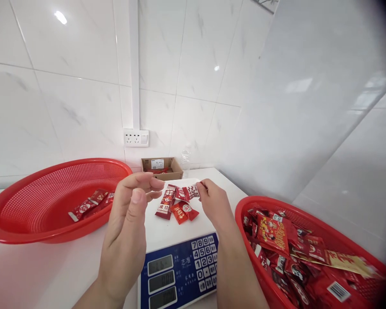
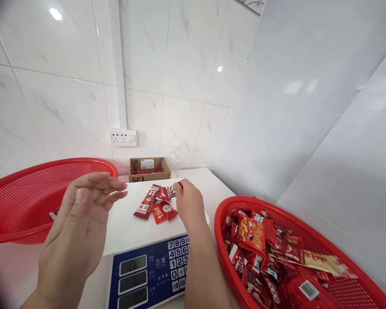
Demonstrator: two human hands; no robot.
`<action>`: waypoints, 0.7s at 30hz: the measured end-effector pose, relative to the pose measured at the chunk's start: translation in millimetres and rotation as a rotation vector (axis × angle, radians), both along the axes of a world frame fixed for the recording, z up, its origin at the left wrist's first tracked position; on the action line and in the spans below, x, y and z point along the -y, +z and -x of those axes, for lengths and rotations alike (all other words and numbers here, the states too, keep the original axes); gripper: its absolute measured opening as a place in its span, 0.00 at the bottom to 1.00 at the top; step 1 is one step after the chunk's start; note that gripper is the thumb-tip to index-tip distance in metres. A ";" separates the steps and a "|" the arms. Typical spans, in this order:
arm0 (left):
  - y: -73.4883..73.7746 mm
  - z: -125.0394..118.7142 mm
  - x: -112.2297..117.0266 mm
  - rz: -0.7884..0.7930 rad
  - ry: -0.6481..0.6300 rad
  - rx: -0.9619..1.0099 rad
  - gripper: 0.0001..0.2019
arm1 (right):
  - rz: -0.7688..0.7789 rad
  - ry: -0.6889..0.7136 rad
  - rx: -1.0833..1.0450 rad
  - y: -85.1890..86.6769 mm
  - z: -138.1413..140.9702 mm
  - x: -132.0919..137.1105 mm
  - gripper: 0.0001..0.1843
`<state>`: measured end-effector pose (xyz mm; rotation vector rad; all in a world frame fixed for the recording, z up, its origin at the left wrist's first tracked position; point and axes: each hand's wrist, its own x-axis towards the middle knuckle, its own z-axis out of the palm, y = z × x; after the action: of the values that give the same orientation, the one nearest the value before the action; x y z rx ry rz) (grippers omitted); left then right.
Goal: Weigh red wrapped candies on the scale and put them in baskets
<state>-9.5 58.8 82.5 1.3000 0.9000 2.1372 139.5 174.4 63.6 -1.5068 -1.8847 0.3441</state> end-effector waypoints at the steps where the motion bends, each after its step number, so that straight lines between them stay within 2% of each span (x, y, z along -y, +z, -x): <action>1: -0.3 0.0 -0.5 0.003 -0.001 -0.005 0.12 | 0.024 -0.004 0.021 -3.7 1.3 -4.5 0.15; 6: -1.3 0.6 -1.1 0.015 0.003 -0.016 0.12 | 0.146 -0.037 0.125 -17.9 1.2 -18.6 0.13; 8: -2.3 1.3 -1.0 0.030 0.006 -0.021 0.12 | 0.153 -0.022 0.135 -21.6 0.0 -21.6 0.18; 12: -3.9 0.6 -1.1 0.030 0.002 -0.029 0.12 | 0.121 0.147 0.117 -27.4 4.0 -21.8 0.26; 16: -1.8 -3.1 0.4 0.060 0.008 -0.035 0.12 | 0.174 0.347 0.124 -36.4 13.9 -20.3 0.27; 19: -0.4 -5.1 0.9 0.101 0.008 -0.060 0.12 | 0.200 0.389 0.116 -40.6 18.6 -21.3 0.25; 21: -1.5 -4.4 -1.8 0.093 0.017 -0.084 0.12 | 0.167 0.359 0.070 -37.3 19.2 -20.6 0.26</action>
<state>-5.1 60.6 81.0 1.3480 1.0347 2.0409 120.3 195.0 26.2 -1.2925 -2.2314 0.6323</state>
